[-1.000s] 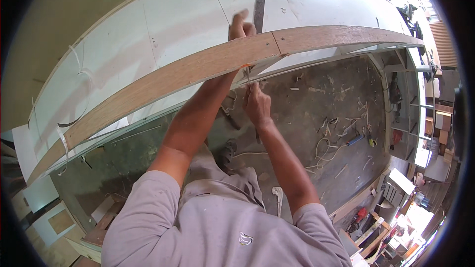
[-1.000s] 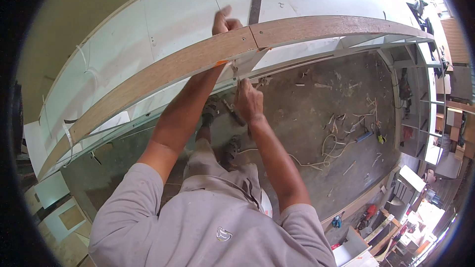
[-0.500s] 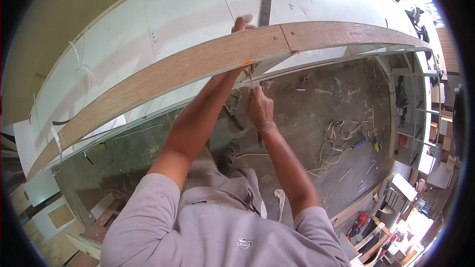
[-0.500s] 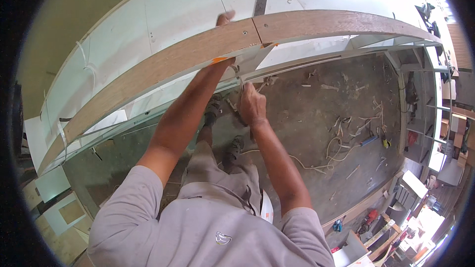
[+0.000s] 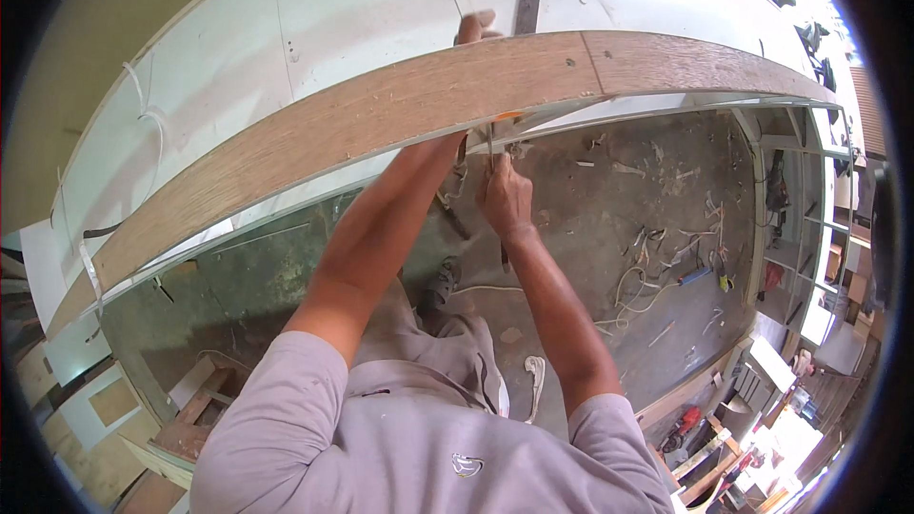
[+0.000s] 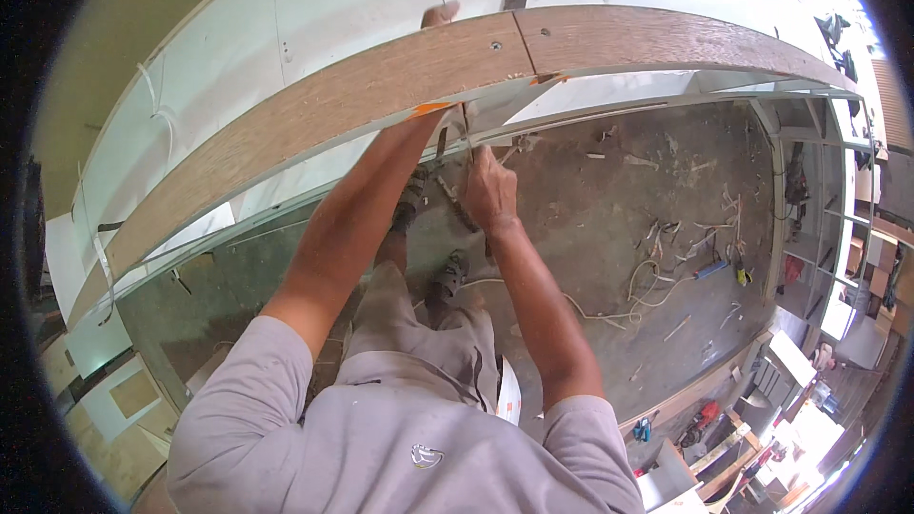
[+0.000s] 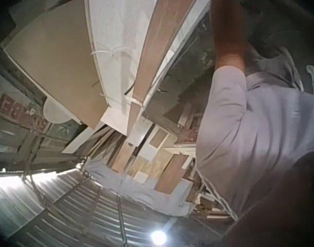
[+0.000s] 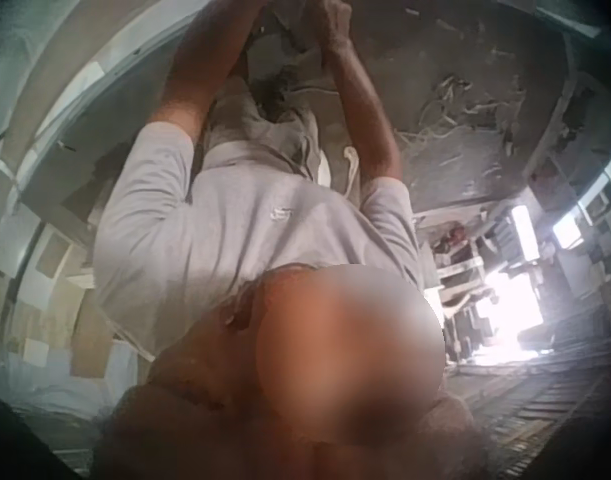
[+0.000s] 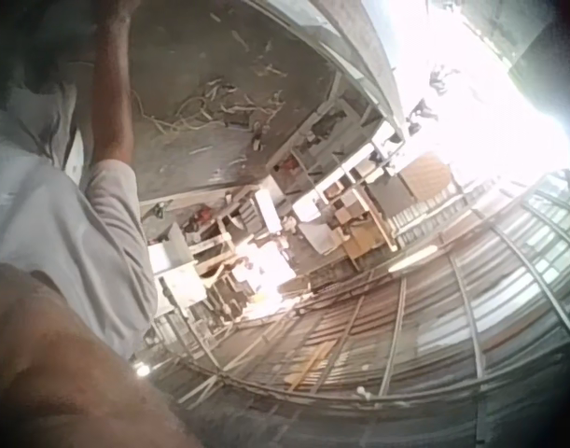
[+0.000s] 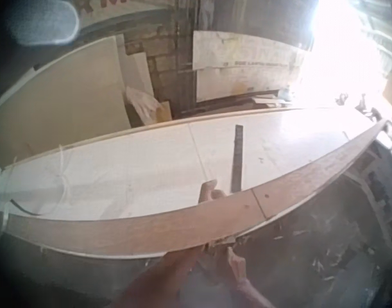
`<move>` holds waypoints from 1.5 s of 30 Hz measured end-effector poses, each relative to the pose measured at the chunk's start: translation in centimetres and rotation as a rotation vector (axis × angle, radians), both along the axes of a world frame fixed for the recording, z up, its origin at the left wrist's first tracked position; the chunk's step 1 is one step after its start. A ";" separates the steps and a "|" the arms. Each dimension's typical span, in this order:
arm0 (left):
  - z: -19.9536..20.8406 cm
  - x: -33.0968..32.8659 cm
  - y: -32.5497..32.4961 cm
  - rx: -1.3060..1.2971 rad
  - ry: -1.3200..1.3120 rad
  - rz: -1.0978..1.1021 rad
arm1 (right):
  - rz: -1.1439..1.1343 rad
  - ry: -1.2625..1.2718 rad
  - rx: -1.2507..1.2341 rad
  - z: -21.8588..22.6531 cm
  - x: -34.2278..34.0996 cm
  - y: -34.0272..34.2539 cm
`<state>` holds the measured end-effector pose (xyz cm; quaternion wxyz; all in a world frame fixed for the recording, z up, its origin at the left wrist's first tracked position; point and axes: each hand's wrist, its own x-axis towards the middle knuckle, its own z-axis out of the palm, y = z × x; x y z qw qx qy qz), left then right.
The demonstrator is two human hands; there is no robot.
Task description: The person aligns a wooden trim piece against a white frame, using a square to check for right angles and a pencil to mark placement. The person then presses the piece into position and secures it by driving screws with a screwdriver.
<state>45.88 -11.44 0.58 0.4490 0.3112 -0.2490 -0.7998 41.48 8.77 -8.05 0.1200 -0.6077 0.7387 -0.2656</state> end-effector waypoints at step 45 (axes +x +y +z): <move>-6.8 8.6 16.1 -1.378 -1.090 -0.385 | -0.187 -0.104 0.256 11.0 4.5 23.1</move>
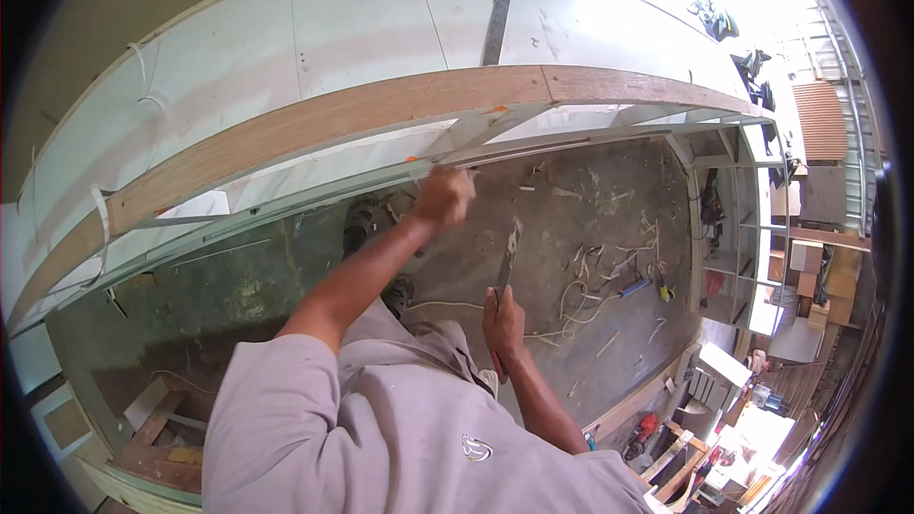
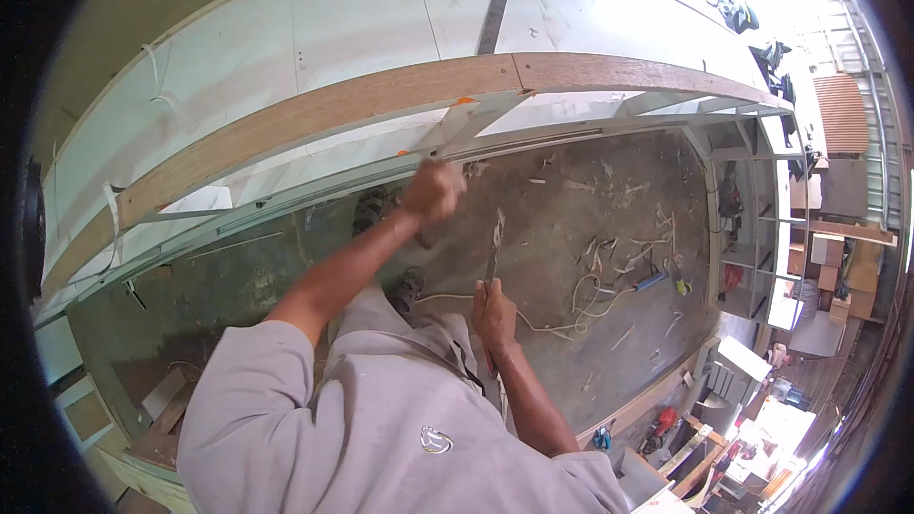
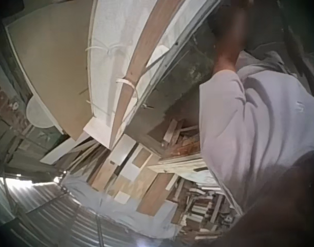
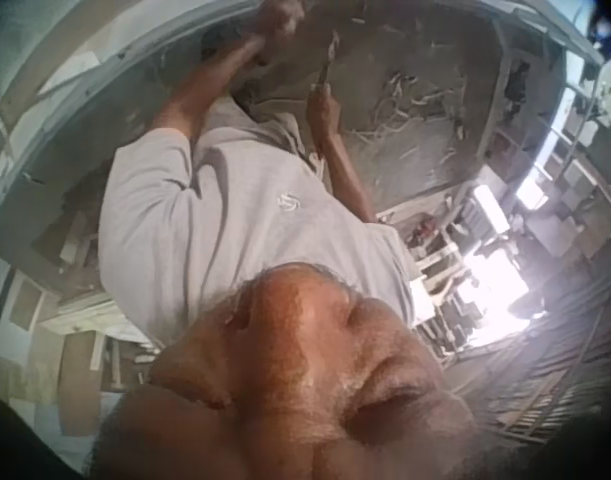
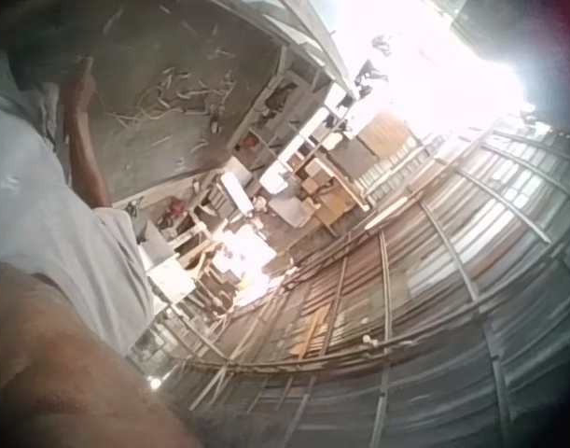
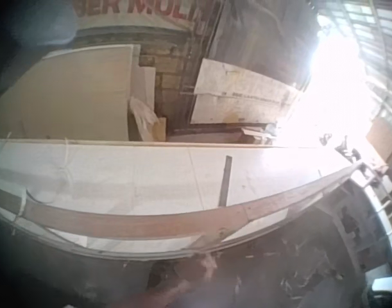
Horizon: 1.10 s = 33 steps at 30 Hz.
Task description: The person aligns a wooden trim piece against a white frame, using a square to check for right angles and a pencil to mark placement. The person then presses the piece into position and secures it by driving screws with a screwdriver.
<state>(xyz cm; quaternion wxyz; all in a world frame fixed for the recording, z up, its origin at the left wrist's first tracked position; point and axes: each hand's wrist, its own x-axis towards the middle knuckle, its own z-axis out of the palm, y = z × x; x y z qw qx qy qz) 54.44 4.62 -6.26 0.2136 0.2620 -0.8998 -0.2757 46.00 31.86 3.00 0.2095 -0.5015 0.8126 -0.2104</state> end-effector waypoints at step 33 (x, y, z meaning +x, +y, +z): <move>13.4 -6.2 -2.1 1.715 0.829 1.199 | -0.166 -0.454 -0.252 15.0 2.0 -10.5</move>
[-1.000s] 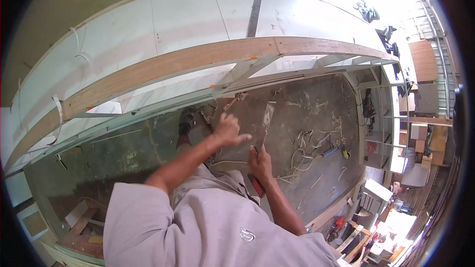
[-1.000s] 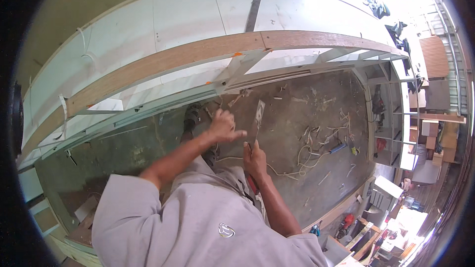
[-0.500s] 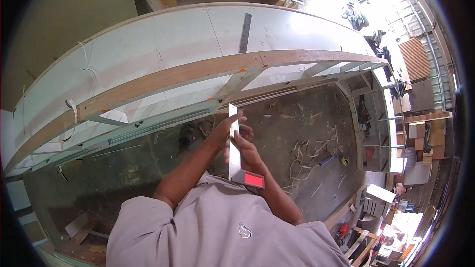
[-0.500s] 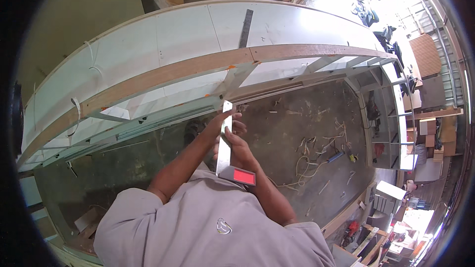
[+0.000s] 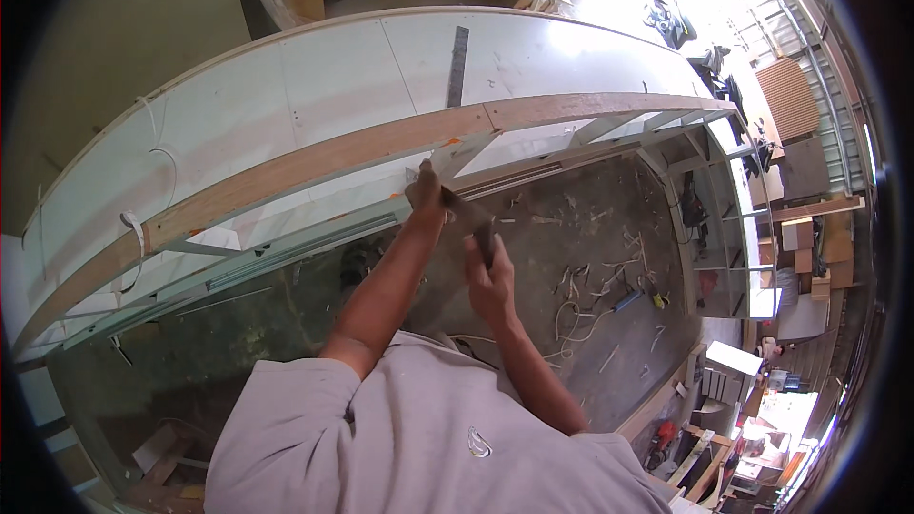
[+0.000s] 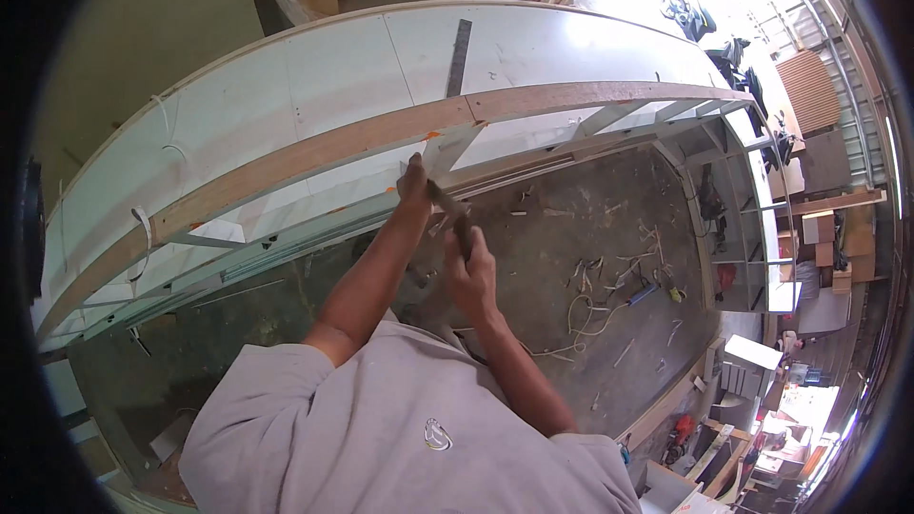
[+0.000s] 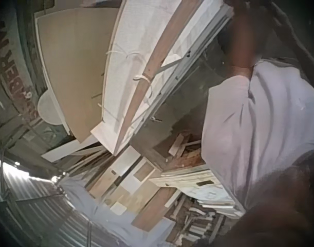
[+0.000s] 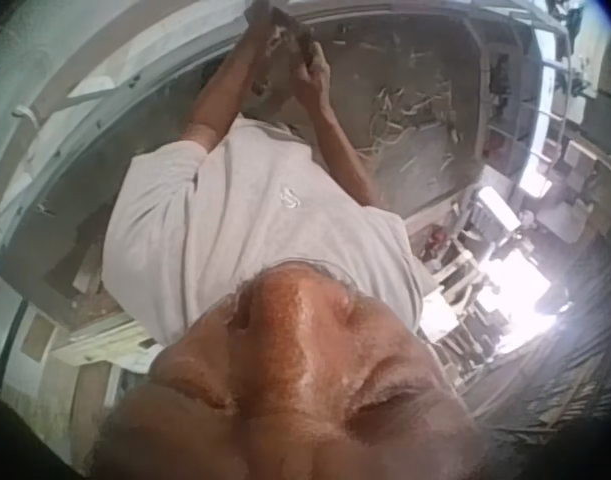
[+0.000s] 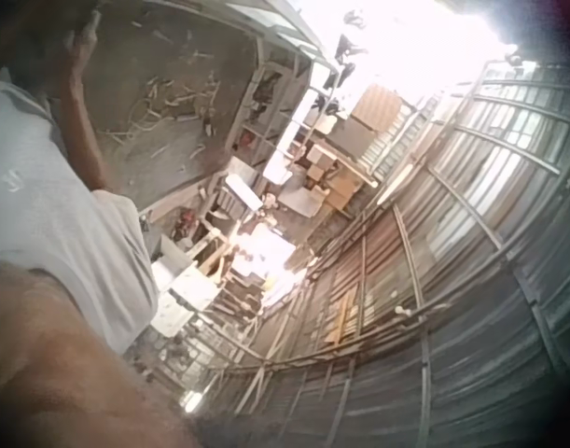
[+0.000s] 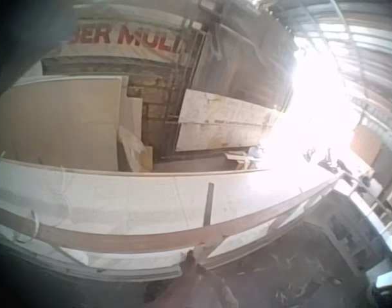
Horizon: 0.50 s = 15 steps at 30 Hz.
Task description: The person aligns a wooden trim piece against a white frame, using a square to check for right angles and a pencil to mark placement. The person then presses the piece into position and secures it by driving screws with a screwdriver.
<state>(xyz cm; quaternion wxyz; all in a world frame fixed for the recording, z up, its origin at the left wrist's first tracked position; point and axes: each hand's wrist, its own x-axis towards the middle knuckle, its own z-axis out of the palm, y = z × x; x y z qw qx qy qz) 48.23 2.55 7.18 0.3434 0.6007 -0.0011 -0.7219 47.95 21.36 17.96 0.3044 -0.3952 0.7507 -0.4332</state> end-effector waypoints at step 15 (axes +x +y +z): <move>-9.2 -3.4 -1.5 -0.670 -0.183 -0.162 | -0.244 -0.120 -0.094 -2.8 0.1 -6.6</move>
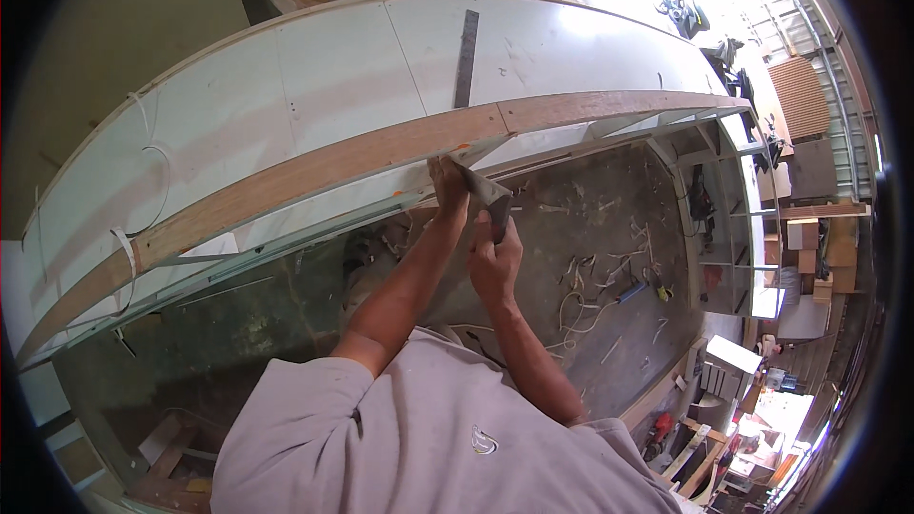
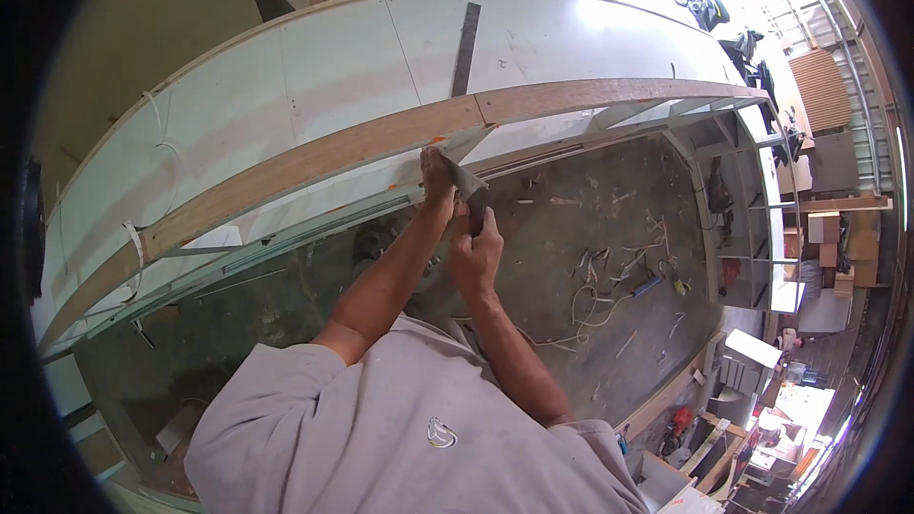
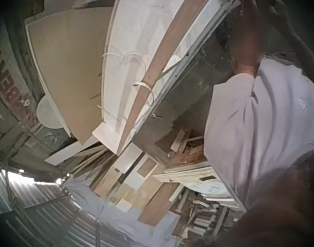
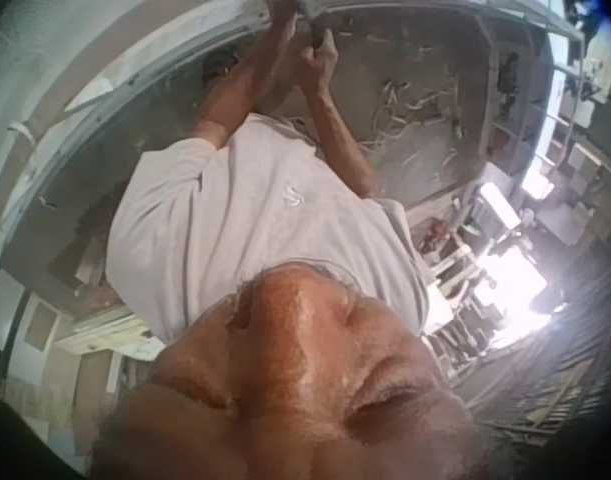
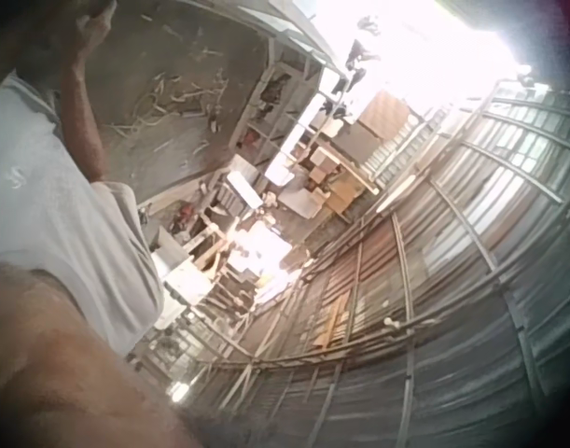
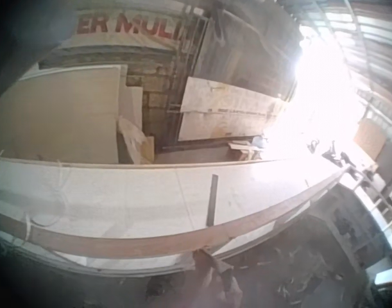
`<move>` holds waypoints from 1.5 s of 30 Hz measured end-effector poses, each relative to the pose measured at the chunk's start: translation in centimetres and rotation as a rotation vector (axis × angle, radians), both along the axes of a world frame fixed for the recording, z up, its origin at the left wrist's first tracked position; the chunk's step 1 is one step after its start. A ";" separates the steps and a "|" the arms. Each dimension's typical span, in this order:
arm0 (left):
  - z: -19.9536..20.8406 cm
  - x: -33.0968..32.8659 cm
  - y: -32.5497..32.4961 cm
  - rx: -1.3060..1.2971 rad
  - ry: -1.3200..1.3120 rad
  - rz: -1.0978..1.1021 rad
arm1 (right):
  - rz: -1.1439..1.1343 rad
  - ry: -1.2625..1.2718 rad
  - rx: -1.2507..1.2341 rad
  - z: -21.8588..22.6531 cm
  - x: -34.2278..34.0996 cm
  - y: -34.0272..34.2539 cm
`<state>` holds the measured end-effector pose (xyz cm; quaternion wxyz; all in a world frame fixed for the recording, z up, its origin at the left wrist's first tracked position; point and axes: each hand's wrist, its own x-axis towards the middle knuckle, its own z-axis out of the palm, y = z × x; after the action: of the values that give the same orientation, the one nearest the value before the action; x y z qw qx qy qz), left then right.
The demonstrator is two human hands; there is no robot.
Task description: The person aligns a wooden trim piece against a white frame, using a square to check for right angles and a pencil to mark placement. The person then presses the piece into position and secures it by driving screws with a screwdriver.
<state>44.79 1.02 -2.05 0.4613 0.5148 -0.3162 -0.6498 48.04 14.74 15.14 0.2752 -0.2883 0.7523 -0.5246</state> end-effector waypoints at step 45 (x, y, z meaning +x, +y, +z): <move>-0.4 -3.3 -1.5 0.041 -0.168 -0.140 | 0.051 0.014 -0.088 0.2 -3.0 -1.9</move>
<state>41.48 -0.50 -2.48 0.3761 0.5532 -0.3757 -0.6414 45.01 12.80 15.31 0.2701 -0.3228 0.7230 -0.5478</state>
